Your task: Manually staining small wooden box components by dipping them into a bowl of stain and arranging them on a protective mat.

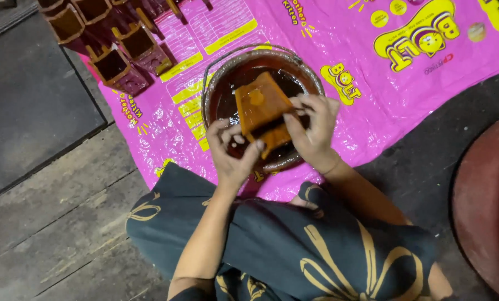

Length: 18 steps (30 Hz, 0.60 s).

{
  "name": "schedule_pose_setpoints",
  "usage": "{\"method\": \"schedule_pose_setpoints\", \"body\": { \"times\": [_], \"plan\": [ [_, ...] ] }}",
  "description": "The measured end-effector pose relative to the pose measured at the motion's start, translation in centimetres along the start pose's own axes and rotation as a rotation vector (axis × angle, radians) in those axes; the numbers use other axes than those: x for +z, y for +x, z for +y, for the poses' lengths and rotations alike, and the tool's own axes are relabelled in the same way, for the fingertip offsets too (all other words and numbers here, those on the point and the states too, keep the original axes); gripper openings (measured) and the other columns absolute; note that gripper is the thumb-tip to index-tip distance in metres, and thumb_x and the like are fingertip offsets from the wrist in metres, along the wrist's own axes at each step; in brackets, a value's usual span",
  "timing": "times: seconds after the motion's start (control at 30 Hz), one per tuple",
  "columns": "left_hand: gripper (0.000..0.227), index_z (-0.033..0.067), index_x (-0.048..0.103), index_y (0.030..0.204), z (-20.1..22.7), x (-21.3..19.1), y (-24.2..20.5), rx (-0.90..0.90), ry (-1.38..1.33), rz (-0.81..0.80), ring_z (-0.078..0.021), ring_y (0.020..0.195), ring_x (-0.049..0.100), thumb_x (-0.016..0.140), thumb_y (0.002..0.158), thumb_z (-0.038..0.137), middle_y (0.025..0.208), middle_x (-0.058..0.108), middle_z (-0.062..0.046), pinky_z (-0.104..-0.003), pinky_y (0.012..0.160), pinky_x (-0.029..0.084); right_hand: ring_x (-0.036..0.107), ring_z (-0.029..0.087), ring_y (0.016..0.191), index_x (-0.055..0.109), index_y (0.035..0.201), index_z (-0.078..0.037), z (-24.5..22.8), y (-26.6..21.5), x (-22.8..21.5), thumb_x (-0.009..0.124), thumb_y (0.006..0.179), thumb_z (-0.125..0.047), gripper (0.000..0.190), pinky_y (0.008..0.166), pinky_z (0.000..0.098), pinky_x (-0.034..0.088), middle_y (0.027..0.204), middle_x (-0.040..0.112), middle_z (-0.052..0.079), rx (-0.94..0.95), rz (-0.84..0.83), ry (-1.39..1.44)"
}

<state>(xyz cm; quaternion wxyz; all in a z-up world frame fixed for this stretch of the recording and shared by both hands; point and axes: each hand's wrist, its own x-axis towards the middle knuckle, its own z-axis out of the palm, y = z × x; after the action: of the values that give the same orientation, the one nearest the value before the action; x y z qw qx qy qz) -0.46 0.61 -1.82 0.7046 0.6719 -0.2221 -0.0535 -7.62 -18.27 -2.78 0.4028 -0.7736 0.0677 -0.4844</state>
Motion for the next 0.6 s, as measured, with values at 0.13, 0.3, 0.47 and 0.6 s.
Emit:
{"method": "schedule_pose_setpoints", "body": {
  "times": [0.13, 0.3, 0.47, 0.6],
  "plan": [
    [0.069, 0.0126, 0.04, 0.134, -0.4, 0.4, 0.5, -0.046, 0.05, 0.038, -0.0096, 0.077, 0.051, 0.086, 0.083, 0.024, 0.098, 0.074, -0.006, -0.024, 0.07, 0.037, 0.061, 0.025, 0.1, 0.057, 0.125, -0.001, -0.9, 1.5, 0.6, 0.074, 0.097, -0.001, 0.033, 0.076, 0.0298, 0.06, 0.106, 0.052, 0.011, 0.027, -0.06, -0.031],
    [0.073, 0.0172, 0.038, 0.135, -0.7, 0.1, 0.0, -0.044, 0.005, 0.008, -0.0087, 0.082, 0.054, 0.088, 0.082, 0.022, 0.109, 0.075, -0.008, -0.023, 0.074, 0.039, 0.051, 0.02, 0.088, 0.061, 0.116, -0.003, -3.2, 2.7, 0.0, 0.072, 0.1, -0.021, 0.026, 0.076, 0.0267, 0.05, 0.096, 0.067, 0.006, -0.123, 0.001, -0.103],
    [0.073, 0.0157, 0.039, 0.133, 0.2, 0.1, 0.1, -0.078, 0.004, 0.025, -0.0081, 0.078, 0.055, 0.089, 0.08, 0.02, 0.105, 0.074, -0.008, -0.022, 0.071, 0.039, 0.056, 0.025, 0.094, 0.055, 0.124, 0.003, -1.3, 1.6, 0.3, 0.074, 0.096, -0.009, 0.036, 0.077, 0.0297, 0.055, 0.106, 0.059, 0.011, -0.11, 0.02, -0.027],
    [0.076, 0.0186, 0.036, 0.134, -0.5, 0.3, 0.0, -0.016, -0.022, 0.018, -0.0069, 0.079, 0.056, 0.09, 0.08, 0.017, 0.111, 0.077, -0.007, -0.021, 0.074, 0.04, 0.052, 0.025, 0.095, 0.055, 0.124, 0.003, -1.3, 0.6, 0.0, 0.072, 0.099, -0.014, 0.035, 0.08, 0.0301, 0.054, 0.106, 0.058, 0.012, -0.089, 0.028, -0.045]
  ]
}}
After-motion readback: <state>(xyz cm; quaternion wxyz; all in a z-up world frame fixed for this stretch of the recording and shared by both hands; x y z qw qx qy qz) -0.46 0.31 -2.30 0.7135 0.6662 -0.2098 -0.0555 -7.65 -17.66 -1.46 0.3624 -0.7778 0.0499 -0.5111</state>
